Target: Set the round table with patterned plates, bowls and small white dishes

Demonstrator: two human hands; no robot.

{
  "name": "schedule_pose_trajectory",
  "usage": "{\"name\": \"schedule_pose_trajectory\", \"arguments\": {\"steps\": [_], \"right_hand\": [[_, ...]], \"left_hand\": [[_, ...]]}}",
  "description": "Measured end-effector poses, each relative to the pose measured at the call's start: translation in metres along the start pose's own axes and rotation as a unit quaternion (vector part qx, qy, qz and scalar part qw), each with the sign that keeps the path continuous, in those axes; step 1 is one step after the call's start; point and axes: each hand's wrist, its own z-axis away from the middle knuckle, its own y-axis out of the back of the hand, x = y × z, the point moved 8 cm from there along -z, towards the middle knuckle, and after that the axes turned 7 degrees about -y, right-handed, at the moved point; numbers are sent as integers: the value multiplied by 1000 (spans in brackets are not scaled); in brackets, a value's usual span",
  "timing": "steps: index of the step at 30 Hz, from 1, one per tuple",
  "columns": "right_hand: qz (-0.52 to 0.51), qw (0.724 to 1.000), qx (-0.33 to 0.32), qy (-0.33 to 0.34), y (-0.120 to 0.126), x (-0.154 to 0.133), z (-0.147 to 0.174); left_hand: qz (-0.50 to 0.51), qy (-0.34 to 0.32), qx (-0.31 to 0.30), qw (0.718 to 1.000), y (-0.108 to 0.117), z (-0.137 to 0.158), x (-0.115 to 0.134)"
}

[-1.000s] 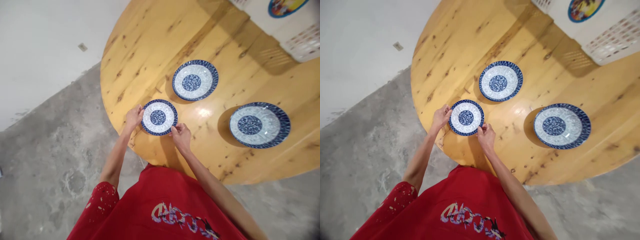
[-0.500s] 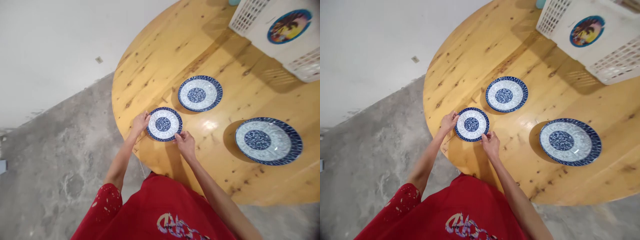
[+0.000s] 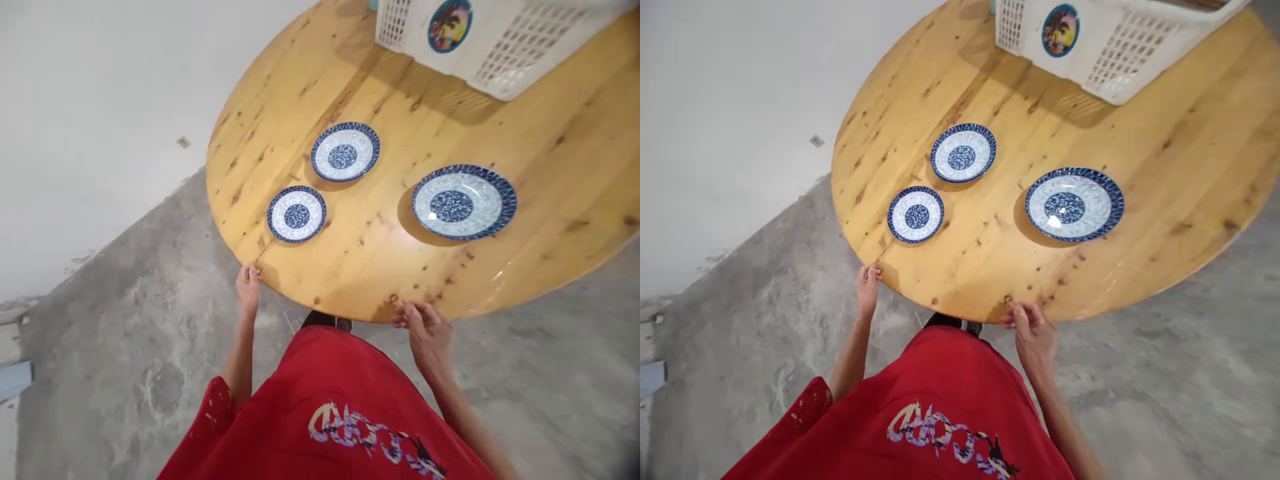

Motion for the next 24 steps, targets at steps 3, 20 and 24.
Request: {"name": "schedule_pose_trajectory", "arguments": {"steps": [3, 20, 24], "right_hand": [[-21, 999, 24, -15, 30, 32, 26], [4, 998, -55, 35, -1, 51, 77], [-6, 999, -28, 46, -20, 44, 79]], "left_hand": [[29, 50, 29, 998, 9, 50, -24], [122, 74, -2, 990, 32, 159, -77], [118, 23, -31, 992, 28, 119, -72]]}}
